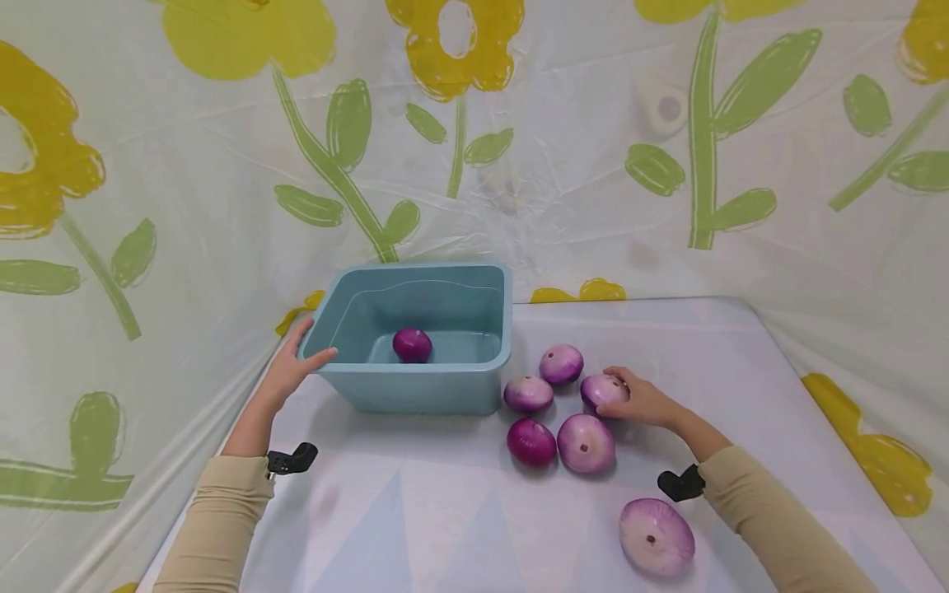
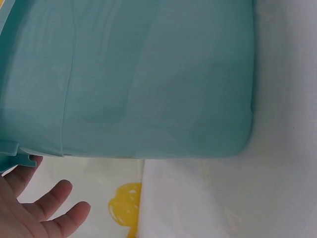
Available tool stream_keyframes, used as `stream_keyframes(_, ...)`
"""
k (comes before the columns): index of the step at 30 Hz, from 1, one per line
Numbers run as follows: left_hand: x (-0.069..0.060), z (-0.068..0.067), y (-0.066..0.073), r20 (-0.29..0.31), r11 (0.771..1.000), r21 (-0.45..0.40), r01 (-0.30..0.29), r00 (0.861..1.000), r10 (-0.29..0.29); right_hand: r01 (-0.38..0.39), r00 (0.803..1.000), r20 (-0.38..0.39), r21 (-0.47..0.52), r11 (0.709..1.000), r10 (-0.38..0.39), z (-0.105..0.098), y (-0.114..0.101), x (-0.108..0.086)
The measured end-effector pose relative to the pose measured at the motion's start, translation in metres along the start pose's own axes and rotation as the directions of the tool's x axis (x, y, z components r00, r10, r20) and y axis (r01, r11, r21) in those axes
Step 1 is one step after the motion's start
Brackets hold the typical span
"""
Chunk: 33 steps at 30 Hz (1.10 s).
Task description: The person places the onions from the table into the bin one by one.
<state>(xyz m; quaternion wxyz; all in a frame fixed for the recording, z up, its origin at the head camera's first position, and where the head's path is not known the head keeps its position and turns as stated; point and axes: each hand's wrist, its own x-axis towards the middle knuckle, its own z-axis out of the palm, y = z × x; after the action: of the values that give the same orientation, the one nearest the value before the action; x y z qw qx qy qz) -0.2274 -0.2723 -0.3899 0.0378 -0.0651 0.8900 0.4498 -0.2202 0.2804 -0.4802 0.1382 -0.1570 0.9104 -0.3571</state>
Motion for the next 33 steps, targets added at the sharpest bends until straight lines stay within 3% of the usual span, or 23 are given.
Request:
stream_keyframes(10,0.001,0.009,0.004,-0.027,1.000,-0.001,0.018,0.999,-0.018,0.043,0.999,-0.007,-0.044,0.998,-0.043,-0.042,0.001,0.012)
stream_keyframes(19,0.002,0.015,0.009,-0.053,1.000,-0.005,0.016,0.998,-0.017,0.086,0.996,-0.009,-0.044,0.995,-0.087,-0.084,-0.017,0.031)
stream_keyframes(33,0.004,0.027,0.008,-0.080,1.000,-0.011,0.004,0.997,-0.005,0.124,0.992,0.036,-0.108,0.986,-0.121,-0.129,-0.056,0.061)
